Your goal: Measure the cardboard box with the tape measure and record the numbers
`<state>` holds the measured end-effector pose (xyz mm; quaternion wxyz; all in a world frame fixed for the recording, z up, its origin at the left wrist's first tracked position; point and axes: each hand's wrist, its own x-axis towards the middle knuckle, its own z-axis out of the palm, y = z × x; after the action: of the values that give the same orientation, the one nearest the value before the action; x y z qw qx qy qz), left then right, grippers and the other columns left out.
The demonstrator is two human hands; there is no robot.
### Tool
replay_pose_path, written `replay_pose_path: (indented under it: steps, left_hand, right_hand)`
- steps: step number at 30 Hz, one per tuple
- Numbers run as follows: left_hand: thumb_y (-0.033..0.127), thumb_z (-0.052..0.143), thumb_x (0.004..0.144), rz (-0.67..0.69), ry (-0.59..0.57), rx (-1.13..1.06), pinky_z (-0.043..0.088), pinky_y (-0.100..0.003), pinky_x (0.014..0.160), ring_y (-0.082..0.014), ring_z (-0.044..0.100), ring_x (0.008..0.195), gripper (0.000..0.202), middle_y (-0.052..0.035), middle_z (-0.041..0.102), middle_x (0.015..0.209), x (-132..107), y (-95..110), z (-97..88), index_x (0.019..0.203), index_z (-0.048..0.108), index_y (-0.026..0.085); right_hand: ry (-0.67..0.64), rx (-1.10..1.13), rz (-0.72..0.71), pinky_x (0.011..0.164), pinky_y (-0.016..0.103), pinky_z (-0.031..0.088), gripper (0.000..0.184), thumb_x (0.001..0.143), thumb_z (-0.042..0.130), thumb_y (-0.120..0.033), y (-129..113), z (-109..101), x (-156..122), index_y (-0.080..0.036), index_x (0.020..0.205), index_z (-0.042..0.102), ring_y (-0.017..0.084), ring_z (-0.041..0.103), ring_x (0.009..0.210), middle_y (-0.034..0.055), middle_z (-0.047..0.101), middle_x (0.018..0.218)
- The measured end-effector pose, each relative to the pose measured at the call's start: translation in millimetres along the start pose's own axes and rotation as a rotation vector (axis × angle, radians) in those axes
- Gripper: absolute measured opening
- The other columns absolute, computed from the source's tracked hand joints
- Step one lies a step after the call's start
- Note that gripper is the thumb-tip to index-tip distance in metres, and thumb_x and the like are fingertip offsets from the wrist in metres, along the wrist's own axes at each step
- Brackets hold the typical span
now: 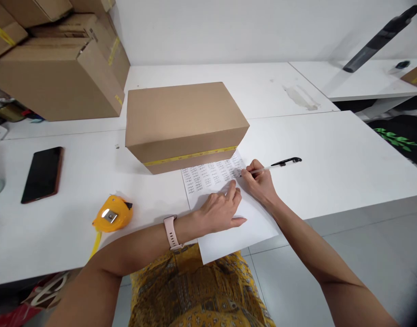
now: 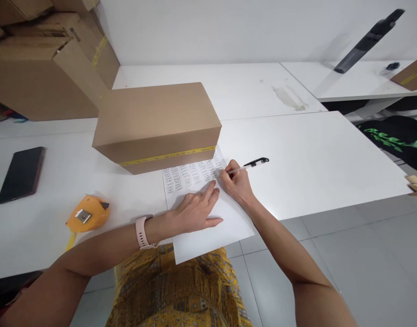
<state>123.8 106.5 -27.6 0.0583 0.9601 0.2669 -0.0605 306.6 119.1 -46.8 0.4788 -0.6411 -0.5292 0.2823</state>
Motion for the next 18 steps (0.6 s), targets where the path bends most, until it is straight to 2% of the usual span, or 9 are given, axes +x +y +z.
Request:
replay_pose_path:
  steps: [6, 9, 11, 14, 18]
  left_hand:
    - [0.066, 0.047, 0.097, 0.001, 0.004, 0.008, 0.056, -0.038, 0.066, -0.0340, 0.074, 0.093, 0.081, -0.0343, 0.034, 0.160, -0.1, 1.1, -0.4, 0.148, 0.046, 0.003]
    - [0.066, 0.046, 0.098, 0.007, 0.017, 0.010, 0.057, -0.039, 0.066, -0.0321, 0.074, 0.089, 0.082, -0.0328, 0.032, 0.162, -1.3, 0.9, -0.3, 0.149, 0.045, 0.002]
    - [0.065, 0.047, 0.098, 0.009, 0.021, 0.000, 0.057, -0.039, 0.067, -0.0324, 0.074, 0.090, 0.081, -0.0319, 0.032, 0.162, -1.9, 0.2, -0.5, 0.150, 0.044, 0.003]
    - [0.062, 0.051, 0.097, 0.003, 0.011, -0.027, 0.058, -0.041, 0.069, -0.0347, 0.074, 0.095, 0.078, -0.0322, 0.032, 0.162, -1.6, 0.0, -2.7, 0.150, 0.046, 0.005]
    - [0.057, 0.054, 0.098, -0.020, -0.023, -0.053, 0.058, -0.044, 0.078, -0.0353, 0.072, 0.102, 0.072, -0.0301, 0.031, 0.163, -5.5, 2.9, -12.0, 0.149, 0.046, 0.006]
  right_hand:
    - [0.033, -0.001, 0.002, 0.050, 0.026, 0.028, 0.026, 0.081, 0.065, -0.031, 1.3, 1.4, -1.0, -0.024, 0.067, 0.044, 0.011, 0.037, 0.052, -0.0066, 0.042, 0.056]
    - [0.196, -0.002, -0.034, 0.051, 0.026, 0.030, 0.026, 0.085, 0.064, -0.034, 8.1, -2.1, 2.9, -0.024, 0.071, 0.044, 0.012, 0.038, 0.053, -0.0064, 0.043, 0.059]
    - [0.311, -0.036, -0.067, 0.054, 0.027, 0.035, 0.020, 0.090, 0.061, -0.038, 14.4, -8.2, 8.2, -0.024, 0.081, 0.050, 0.013, 0.043, 0.056, -0.0051, 0.049, 0.066]
    - [0.376, -0.231, -0.141, 0.065, 0.030, 0.044, 0.013, 0.096, 0.051, -0.034, 25.2, -21.3, 17.0, -0.024, 0.101, 0.058, 0.017, 0.056, 0.072, 0.0011, 0.062, 0.087]
    - [0.273, -0.610, -0.177, 0.083, 0.038, 0.046, 0.037, 0.087, 0.041, -0.010, 39.7, -35.5, 23.1, -0.022, 0.109, 0.068, 0.026, 0.057, 0.101, 0.0098, 0.065, 0.103]
